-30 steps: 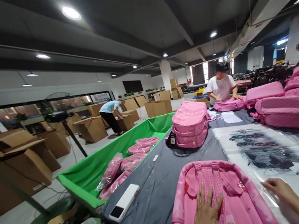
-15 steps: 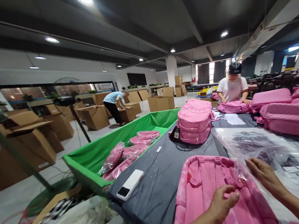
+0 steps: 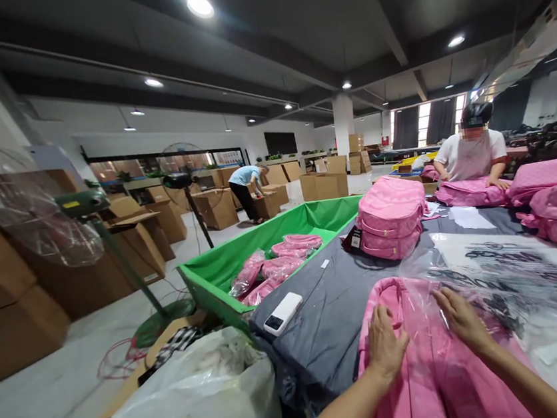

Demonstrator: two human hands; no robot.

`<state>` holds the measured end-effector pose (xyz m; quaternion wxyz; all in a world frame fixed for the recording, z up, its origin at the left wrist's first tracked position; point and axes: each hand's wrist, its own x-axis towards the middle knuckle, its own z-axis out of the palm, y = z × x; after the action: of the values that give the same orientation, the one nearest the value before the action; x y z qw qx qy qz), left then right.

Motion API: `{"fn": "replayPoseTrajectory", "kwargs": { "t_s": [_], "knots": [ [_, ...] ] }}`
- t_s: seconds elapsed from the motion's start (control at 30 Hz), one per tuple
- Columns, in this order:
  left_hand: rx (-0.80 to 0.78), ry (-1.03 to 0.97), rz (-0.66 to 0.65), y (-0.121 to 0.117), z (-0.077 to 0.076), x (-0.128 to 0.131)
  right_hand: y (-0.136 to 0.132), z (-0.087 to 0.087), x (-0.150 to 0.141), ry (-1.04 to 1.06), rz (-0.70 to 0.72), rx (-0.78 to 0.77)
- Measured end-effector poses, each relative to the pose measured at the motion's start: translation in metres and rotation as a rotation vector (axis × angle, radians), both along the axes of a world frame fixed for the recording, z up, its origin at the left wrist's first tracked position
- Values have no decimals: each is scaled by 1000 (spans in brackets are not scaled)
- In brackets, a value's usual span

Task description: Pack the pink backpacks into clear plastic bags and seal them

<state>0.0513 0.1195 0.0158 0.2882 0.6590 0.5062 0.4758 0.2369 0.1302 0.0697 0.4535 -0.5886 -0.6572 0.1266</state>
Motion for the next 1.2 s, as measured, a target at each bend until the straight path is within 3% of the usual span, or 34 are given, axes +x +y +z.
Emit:
{"fn": "replayPoseTrajectory", "kwargs": {
  "t_s": [0.1,0.2,0.33,0.4,0.5,0.6,0.73,0.83,0.93,1.07,1.2],
  "knots": [
    [204,262,-46,1,6,7,-2,6,-13,3,122,-70],
    [258,228,-52,7,20,23,-26,9,-15,-38,156,-99],
    [392,-22,32,11,42,34,-71,1,-1,-245,-103,-33],
    [475,-91,71,8,48,34,-89,-4,11,-215,-272,-47],
    [596,-73,113,2,45,29,-107,-5,28,-7,-455,-76],
    [771,125,35,-4,30,20,-117,-4,37,87,-495,-83],
    [922,361,-33,-15,21,5,-123,-7,34,3,-408,-97],
    [953,357,-11,-24,25,-8,-126,-12,37,-13,-456,-102],
    [1006,409,20,-33,27,-19,-134,-21,43,-23,-516,0],
    [990,382,72,-52,28,-20,-149,-37,38,-196,-444,84],
    [1030,429,2,-71,35,-15,-160,-53,47,-320,-564,171]
  ]
}}
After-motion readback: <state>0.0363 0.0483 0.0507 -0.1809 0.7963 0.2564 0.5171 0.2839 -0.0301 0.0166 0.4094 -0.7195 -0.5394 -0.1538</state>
